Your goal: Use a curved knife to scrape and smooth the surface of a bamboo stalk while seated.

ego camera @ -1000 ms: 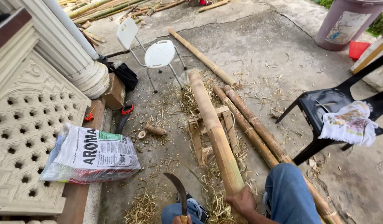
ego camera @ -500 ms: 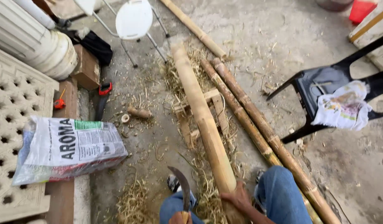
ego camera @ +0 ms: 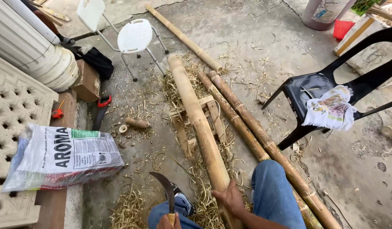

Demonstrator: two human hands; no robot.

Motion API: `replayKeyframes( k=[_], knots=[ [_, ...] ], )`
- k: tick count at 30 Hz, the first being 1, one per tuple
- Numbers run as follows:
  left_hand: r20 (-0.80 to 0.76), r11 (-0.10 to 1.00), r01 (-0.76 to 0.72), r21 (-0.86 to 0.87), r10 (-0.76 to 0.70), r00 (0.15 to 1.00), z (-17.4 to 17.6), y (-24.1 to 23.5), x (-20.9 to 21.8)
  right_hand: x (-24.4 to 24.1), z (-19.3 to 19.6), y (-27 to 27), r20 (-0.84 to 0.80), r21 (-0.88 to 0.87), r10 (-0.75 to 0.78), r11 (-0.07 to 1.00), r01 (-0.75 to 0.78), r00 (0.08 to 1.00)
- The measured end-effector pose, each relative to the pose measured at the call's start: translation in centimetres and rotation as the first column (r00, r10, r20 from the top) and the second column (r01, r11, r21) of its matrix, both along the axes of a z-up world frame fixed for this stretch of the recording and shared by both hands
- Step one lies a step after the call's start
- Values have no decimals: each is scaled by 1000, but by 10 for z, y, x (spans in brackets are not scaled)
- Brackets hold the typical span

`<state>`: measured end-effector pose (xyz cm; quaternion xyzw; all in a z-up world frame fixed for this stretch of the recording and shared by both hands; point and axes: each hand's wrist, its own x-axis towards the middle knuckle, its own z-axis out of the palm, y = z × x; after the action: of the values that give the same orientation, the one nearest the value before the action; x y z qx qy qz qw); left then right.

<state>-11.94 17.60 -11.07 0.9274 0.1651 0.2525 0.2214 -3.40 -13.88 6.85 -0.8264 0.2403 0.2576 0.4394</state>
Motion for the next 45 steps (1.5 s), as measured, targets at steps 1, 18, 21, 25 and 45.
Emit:
replayKeyframes(
  k=[1, 18, 21, 25, 45],
  knots=[
    [1, 1000, -3, -1, 3, 1000, 19, -1, 0, 5, -4, 1, 1, -1, 3, 1000, -3, 1000],
    [118, 992, -85, -92, 96, 988, 73, -68, -21, -2, 42, 4, 94, 6, -58, 998, 58, 994],
    [15, 993, -57, -102, 59, 998, 115, -85, -28, -5, 10, 6, 156, 42, -75, 997, 69, 985],
    [90, 999, 47, 1, -47, 995, 82, -70, -17, 1, -24, -2, 187, 124, -87, 990, 64, 978],
    [113, 839, 131, -528, -84, 990, 237, -108, 126, 109, 106, -143, 625, 167, -389, 914, 370, 677]
  ],
)
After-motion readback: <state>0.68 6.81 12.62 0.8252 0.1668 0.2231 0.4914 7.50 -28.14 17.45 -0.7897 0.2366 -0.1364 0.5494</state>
